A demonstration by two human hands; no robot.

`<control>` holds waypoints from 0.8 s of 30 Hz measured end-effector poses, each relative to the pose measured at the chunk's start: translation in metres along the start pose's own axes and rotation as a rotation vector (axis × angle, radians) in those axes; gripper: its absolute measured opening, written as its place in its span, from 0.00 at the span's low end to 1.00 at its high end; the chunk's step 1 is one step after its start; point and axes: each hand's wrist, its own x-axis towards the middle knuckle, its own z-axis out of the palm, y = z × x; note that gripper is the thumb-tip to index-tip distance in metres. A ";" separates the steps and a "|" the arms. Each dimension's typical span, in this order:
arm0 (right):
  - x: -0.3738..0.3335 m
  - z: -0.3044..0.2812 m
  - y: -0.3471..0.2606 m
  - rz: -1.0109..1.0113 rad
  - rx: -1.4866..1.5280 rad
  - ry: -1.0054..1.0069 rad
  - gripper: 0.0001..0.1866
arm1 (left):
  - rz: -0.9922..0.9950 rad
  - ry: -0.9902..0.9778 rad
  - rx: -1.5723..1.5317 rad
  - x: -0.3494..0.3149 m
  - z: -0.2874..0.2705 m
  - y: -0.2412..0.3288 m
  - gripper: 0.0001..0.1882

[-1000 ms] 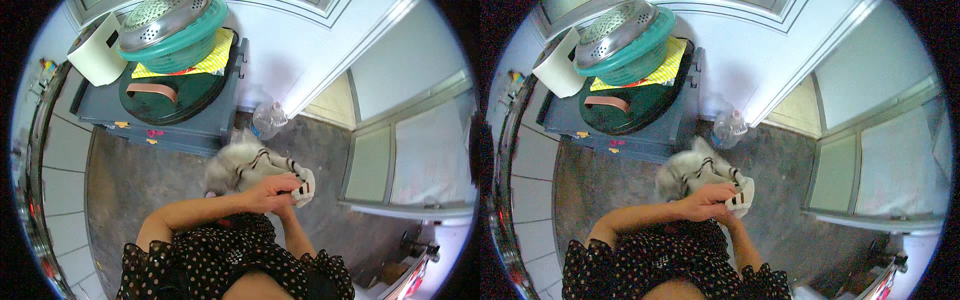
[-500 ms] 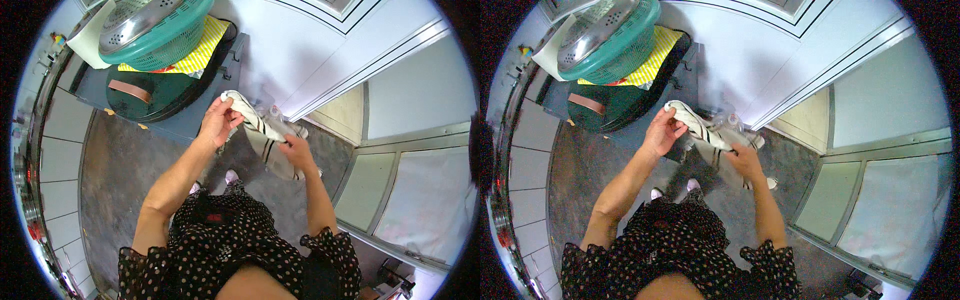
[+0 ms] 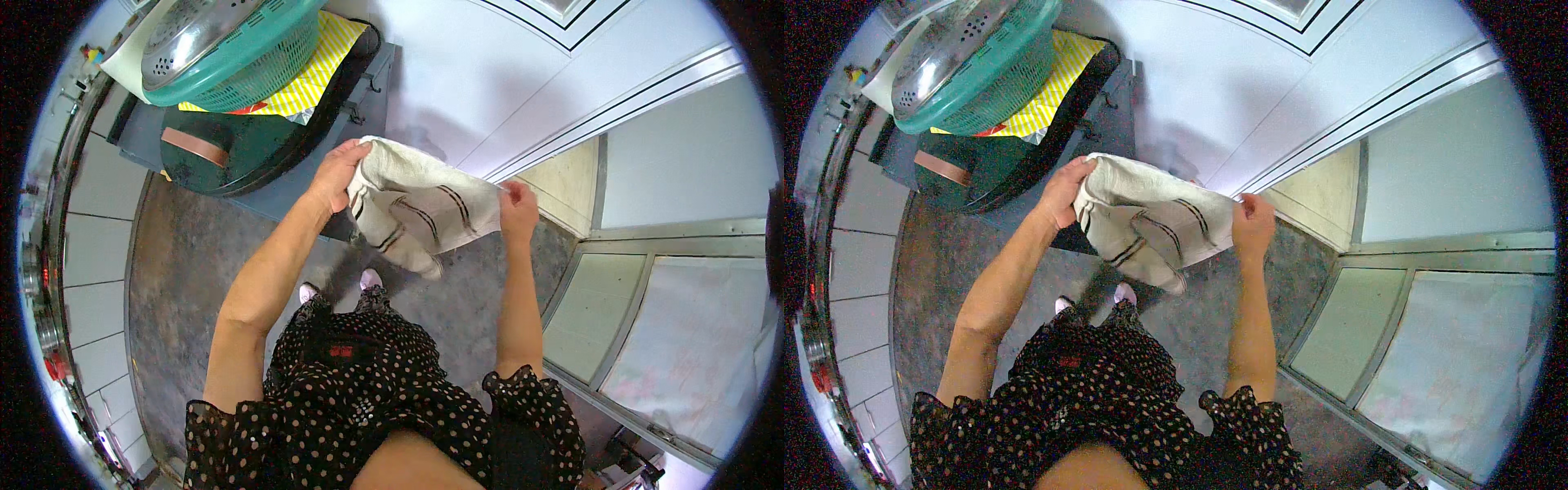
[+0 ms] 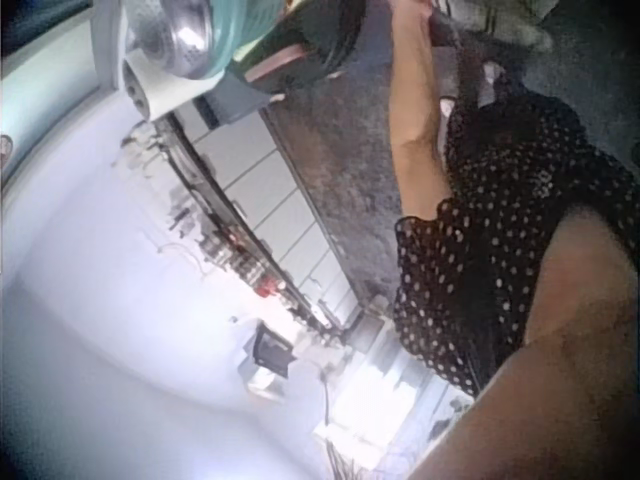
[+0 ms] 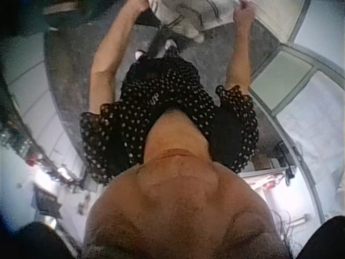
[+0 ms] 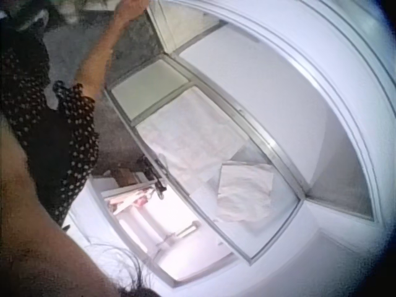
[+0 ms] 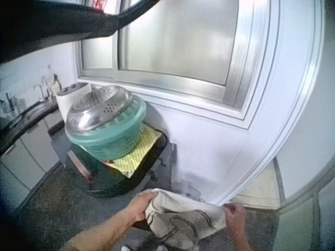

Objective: The person washes peanuts in a metal colander under running water in a kitchen sink, then drains the water. Afterward, they move to a bedroom and fold a pink blanket and a striped quilt on a bed.

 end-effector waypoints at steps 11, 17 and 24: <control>-0.068 0.096 -0.057 0.704 1.469 -0.485 0.16 | 0.660 -0.135 1.287 -0.013 0.040 -0.058 0.18; -0.005 0.144 -0.060 0.697 1.815 -0.495 0.16 | 0.776 -0.041 1.148 -0.060 0.027 -0.013 0.21; 0.096 0.215 -0.068 0.537 1.274 -0.376 0.16 | 0.281 0.401 0.877 -0.160 -0.113 -0.062 0.14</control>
